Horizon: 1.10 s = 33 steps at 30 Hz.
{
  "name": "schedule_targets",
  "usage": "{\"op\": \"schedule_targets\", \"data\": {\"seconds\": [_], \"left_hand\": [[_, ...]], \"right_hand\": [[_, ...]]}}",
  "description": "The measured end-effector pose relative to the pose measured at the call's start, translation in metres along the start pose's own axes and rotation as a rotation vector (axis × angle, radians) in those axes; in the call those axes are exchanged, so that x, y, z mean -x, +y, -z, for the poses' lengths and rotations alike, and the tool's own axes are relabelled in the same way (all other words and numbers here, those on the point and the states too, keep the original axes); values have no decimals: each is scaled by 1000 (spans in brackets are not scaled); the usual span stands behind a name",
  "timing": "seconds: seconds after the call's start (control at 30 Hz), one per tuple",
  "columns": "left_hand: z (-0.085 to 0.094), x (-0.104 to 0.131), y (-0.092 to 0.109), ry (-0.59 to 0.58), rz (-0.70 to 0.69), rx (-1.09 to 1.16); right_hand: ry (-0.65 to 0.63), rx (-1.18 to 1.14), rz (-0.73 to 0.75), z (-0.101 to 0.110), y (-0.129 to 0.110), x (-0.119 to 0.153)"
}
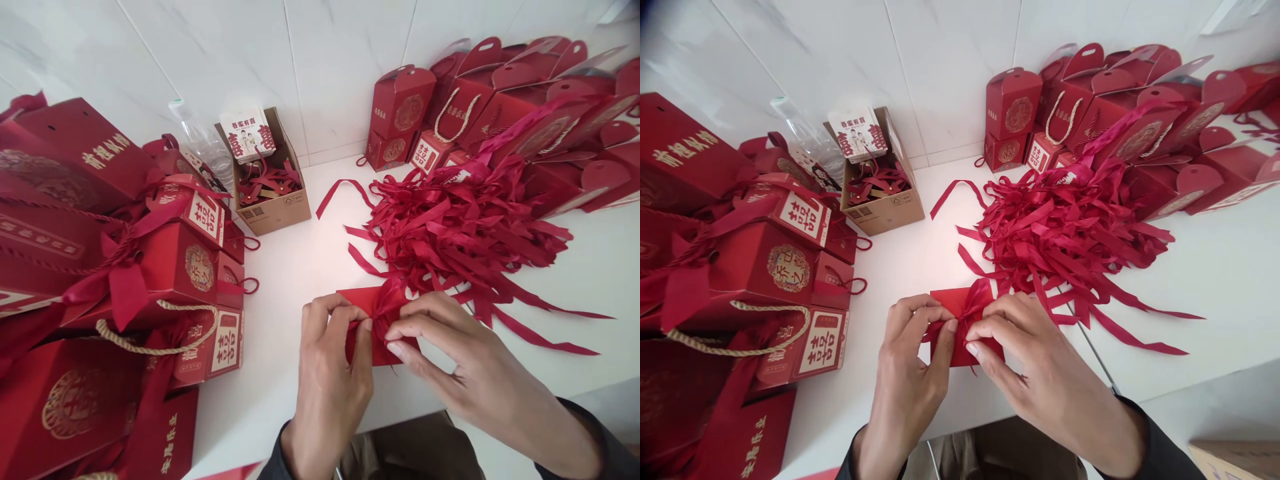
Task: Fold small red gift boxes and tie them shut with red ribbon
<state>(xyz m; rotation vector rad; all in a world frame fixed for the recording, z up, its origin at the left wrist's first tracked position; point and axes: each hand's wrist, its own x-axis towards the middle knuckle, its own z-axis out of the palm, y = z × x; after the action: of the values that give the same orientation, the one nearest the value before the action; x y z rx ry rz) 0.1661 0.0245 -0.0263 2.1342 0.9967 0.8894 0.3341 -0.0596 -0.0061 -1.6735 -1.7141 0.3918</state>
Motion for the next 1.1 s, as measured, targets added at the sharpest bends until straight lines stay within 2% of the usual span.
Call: {"op": "schedule_targets", "data": {"seconds": [0.2, 0.43, 0.67, 0.97, 1.1], "left_hand": [[2, -3, 5, -7, 42, 39], [-3, -16, 12, -39, 66, -16], [-2, -20, 8, 47, 177, 108], [-8, -23, 5, 66, 153, 48], [0, -23, 3, 60, 155, 65]], "right_hand": [[-76, -94, -75, 4, 0, 1], [-68, -105, -100, 0, 2, 1], [-77, -124, -141, 2, 3, 7], [-76, -158, -165, 1, 2, 9], [-82, -209, -190, 3, 1, 10]]}}
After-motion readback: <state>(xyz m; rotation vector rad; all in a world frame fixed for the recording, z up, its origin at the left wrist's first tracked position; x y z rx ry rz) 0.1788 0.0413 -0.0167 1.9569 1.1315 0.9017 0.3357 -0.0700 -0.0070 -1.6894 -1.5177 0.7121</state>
